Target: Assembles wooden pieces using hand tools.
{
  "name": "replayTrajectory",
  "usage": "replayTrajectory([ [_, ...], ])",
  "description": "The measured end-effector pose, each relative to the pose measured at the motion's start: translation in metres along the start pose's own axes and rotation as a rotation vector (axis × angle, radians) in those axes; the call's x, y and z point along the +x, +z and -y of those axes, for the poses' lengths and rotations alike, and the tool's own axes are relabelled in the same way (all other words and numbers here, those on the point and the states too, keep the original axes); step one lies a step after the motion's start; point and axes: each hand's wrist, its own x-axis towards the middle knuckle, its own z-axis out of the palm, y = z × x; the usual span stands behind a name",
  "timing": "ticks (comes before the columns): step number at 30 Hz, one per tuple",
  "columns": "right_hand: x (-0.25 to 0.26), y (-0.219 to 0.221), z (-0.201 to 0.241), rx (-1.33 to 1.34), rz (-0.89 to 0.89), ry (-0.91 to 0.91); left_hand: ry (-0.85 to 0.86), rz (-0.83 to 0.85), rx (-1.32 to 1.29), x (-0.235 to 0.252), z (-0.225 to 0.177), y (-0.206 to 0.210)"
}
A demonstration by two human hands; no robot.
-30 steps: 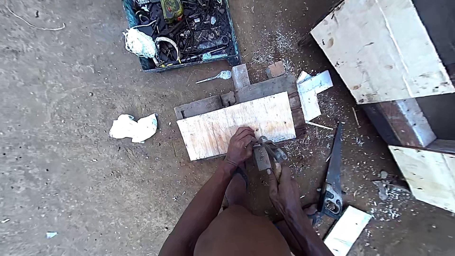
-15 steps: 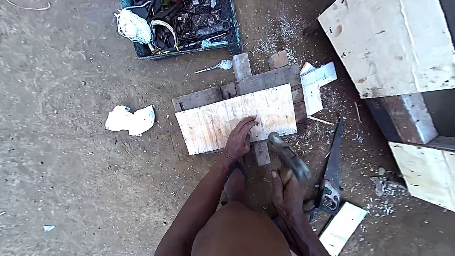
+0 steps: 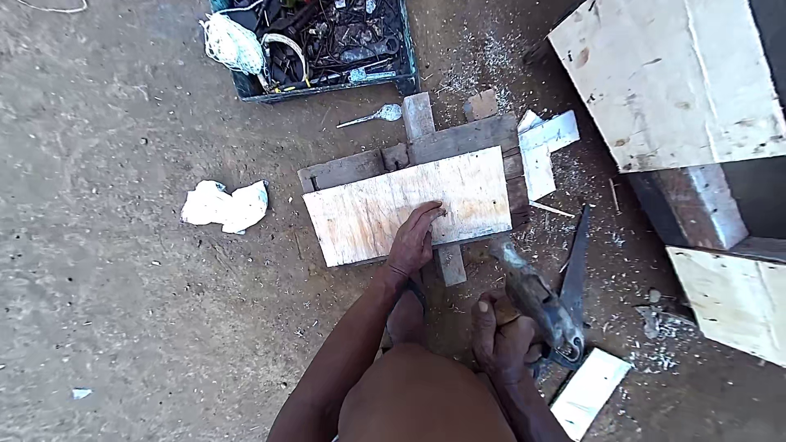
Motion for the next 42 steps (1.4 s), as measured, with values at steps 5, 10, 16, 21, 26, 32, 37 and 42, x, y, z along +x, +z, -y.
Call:
replayTrajectory([
  [5, -0.005, 0.03, -0.037, -0.504, 0.434, 0.105, 0.009, 0.008, 0.01, 0.002, 0.0, 0.0],
  [10, -0.011, 0.032, -0.041, -0.494, 0.33, 0.045, -0.019, 0.006, -0.002, 0.001, 0.002, 0.0],
  [16, -0.011, 0.004, -0.045, -0.493, 0.428, 0.231, 0.002, 0.176, 0.038, -0.002, -0.004, -0.012],
  [21, -0.065, -0.036, -0.07, -0.388, 0.343, 0.656, 0.091, 0.391, 0.616, -0.04, -0.016, -0.041],
  [26, -0.105, -0.051, -0.107, -0.418, 0.39, 0.955, 0.141, 0.413, 0.826, -0.037, -0.003, -0.053],
  [32, -0.083, -0.056, -0.117, -0.37, 0.591, 1.058, 0.199, 0.59, 0.845, -0.001, -0.042, -0.084],
  [37, -0.061, -0.074, -0.111, -0.436, 0.752, 1.041, 0.312, 0.758, 0.808, 0.085, -0.111, -0.15],
  [42, -0.053, -0.079, -0.114, -0.336, 0.72, 1.077, 0.417, 0.764, 0.872, 0.134, -0.136, -0.156],
])
